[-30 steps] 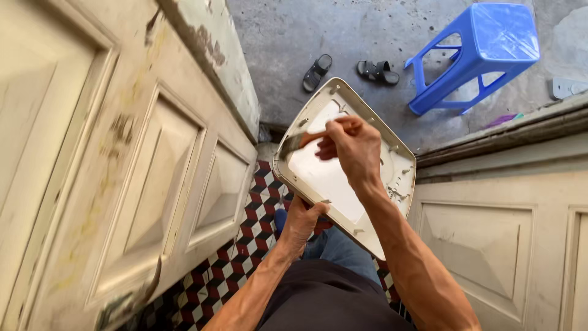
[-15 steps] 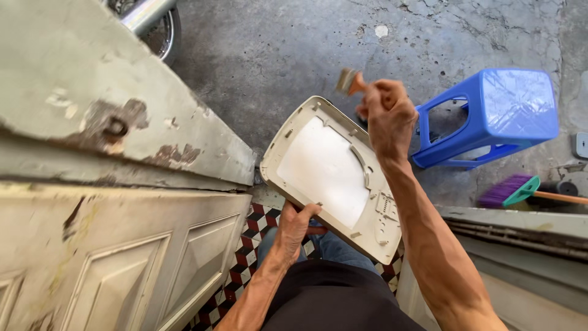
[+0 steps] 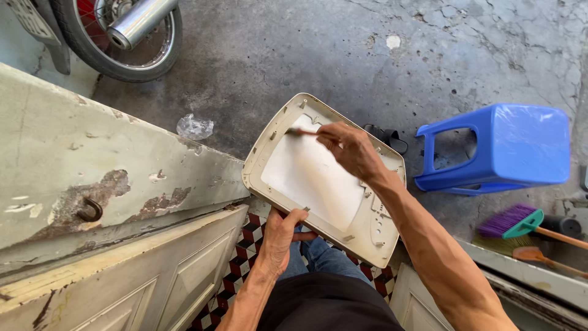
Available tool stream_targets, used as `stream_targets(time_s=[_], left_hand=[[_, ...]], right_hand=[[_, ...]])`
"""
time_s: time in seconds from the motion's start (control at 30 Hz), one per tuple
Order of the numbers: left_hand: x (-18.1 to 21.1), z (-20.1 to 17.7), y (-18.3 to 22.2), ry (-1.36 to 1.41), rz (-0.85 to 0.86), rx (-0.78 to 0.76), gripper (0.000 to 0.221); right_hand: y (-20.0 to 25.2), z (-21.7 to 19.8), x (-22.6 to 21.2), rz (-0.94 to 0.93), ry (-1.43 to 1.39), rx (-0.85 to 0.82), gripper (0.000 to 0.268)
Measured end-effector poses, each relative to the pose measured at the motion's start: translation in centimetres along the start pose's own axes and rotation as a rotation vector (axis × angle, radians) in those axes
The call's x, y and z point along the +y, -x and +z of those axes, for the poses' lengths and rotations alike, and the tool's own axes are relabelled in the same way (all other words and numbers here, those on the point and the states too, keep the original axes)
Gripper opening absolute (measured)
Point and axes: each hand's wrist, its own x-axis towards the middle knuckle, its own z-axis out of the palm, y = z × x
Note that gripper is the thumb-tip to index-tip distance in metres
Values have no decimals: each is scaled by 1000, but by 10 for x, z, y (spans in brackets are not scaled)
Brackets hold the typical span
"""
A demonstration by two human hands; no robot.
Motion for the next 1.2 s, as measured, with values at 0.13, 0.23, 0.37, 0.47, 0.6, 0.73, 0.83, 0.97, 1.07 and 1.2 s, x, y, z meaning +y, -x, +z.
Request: stream_targets(time_s=[0.13,0.23,0.37,0.47,0.6,0.73,0.83,0.97,1.07,1.2], left_hand=[[15,6,-5,-10,19,36,67],[28,7,-10,-17,5,58,69],[38,13,-14,-74,10,50,70],[42,10,-18,-90,2,72,70],[41,11,-28,-117,28,65,71],[41,3,-38,-98,-1,76,72],[40,3,-43,-74,31,71,72],[37,7,-49,-84,16,72,70],[40,7,-54,-38,30,49,67],[44,-3,-64,-20,53,69,64]], right_hand=[[-23,9,9,-84,259,138,12],[-26,31,0,-186,215,153,12],[-49,24,11,12,323,84,15],[-60,6,31,33,357,294,13],[-61,-2,47,-16,241,279,18],[-74,-33,48,513,213,-34,22],[-90,-59,51,725,323,-172,24],[-87,-47,60,441,-79,61,22],[-70,-38,68,613,-43,-65,23],[-43,-65,77,827,67,-148,25]])
